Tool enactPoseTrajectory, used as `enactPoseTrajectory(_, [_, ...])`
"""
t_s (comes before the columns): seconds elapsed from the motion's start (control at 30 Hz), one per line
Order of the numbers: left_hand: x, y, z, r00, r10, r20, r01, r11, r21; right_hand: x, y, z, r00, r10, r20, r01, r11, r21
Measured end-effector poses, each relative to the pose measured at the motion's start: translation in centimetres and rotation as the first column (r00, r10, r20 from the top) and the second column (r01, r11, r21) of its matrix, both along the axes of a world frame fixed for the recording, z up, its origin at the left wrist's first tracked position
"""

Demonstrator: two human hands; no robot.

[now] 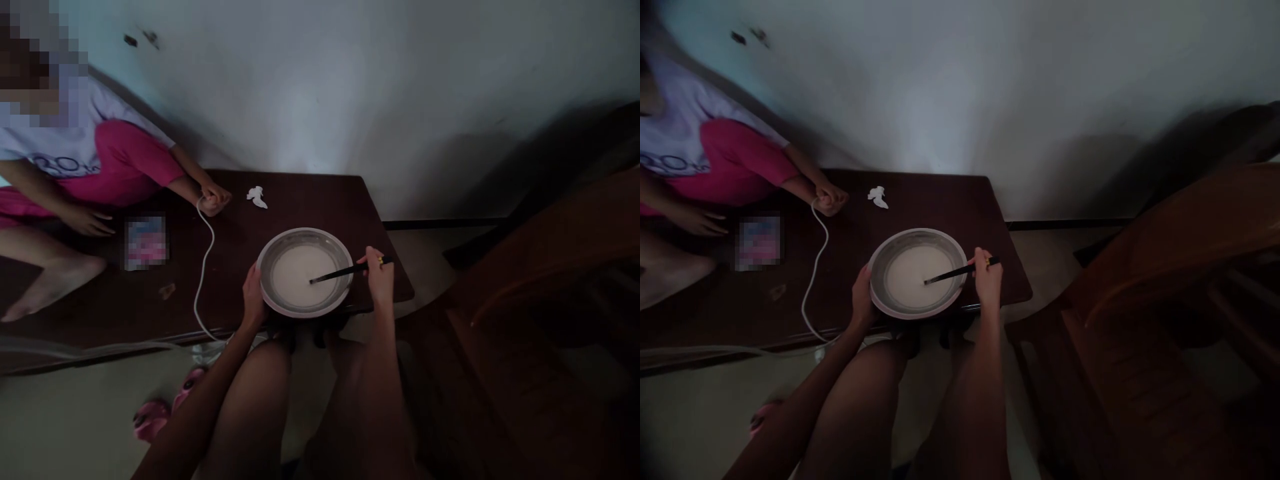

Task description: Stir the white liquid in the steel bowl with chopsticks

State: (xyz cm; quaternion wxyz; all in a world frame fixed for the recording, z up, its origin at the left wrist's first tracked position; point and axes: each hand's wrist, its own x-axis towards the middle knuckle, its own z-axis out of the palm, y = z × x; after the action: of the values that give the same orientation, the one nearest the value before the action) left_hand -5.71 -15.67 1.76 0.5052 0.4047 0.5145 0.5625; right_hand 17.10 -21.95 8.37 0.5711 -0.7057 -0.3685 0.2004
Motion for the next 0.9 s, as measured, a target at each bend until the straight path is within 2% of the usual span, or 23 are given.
enactPoseTrajectory(0.07, [0.0, -0.1, 0.5, 1.0, -0.006, -0.027, 0.006, 1.0, 0.009, -0.3, 0.1, -0.1, 0.988, 0.152, -0.017, -0.152, 0.988, -0.018])
enactPoseTrajectory(0.1, [0.0, -0.1, 0.7, 0.999, -0.006, -0.032, 0.007, 1.0, 0.01, -0.4, 0.1, -0.2, 0.982, 0.186, -0.005, -0.186, 0.982, -0.022])
enactPoseTrajectory(0.13, [0.0, -0.1, 0.8, 0.999, -0.004, -0.032, 0.004, 1.0, 0.005, -0.5, 0.2, -0.2, 0.984, 0.175, 0.017, -0.175, 0.984, -0.018])
enactPoseTrajectory(0.27, [0.0, 0.0, 0.6, 0.999, 0.016, -0.033, -0.017, 1.0, -0.023, -0.1, 0.1, 0.0, 0.998, -0.039, 0.056, 0.039, 0.999, 0.01])
enactPoseTrajectory(0.3, [0.0, 0.0, 0.4, 0.999, 0.012, -0.032, -0.013, 1.0, -0.024, 0.0, 0.1, 0.0, 0.998, -0.044, 0.042, 0.044, 0.999, 0.005])
enactPoseTrajectory(0.47, [-0.2, 0.2, -0.1, 0.998, 0.001, -0.055, -0.002, 1.0, -0.004, -0.8, 0.2, 0.0, 0.98, 0.199, 0.001, -0.199, 0.98, -0.01])
enactPoseTrajectory(0.53, [-0.3, 0.2, -0.1, 0.997, -0.002, -0.073, 0.001, 1.0, -0.004, -1.0, 0.4, 0.0, 0.987, 0.154, 0.047, -0.154, 0.988, -0.004])
enactPoseTrajectory(0.6, [-0.4, 0.2, -0.2, 0.995, -0.012, -0.095, 0.013, 1.0, 0.004, -0.9, 0.4, -0.1, 0.996, 0.042, 0.078, -0.042, 0.999, 0.003])
enactPoseTrajectory(0.67, [-0.4, 0.2, -0.4, 0.993, -0.019, -0.121, 0.022, 0.999, 0.028, -0.7, 0.3, -0.1, 0.998, -0.012, 0.057, 0.012, 1.0, -0.001])
enactPoseTrajectory(0.83, [-0.4, 0.5, -0.9, 0.994, 0.002, -0.106, 0.001, 1.0, 0.031, -1.1, 0.4, -0.1, 0.983, 0.183, 0.001, -0.183, 0.983, -0.015])
enactPoseTrajectory(0.9, [-0.3, 0.5, -1.0, 0.996, 0.017, -0.087, -0.017, 1.0, -0.009, -1.0, 0.4, -0.1, 0.991, 0.125, 0.036, -0.125, 0.992, 0.004])
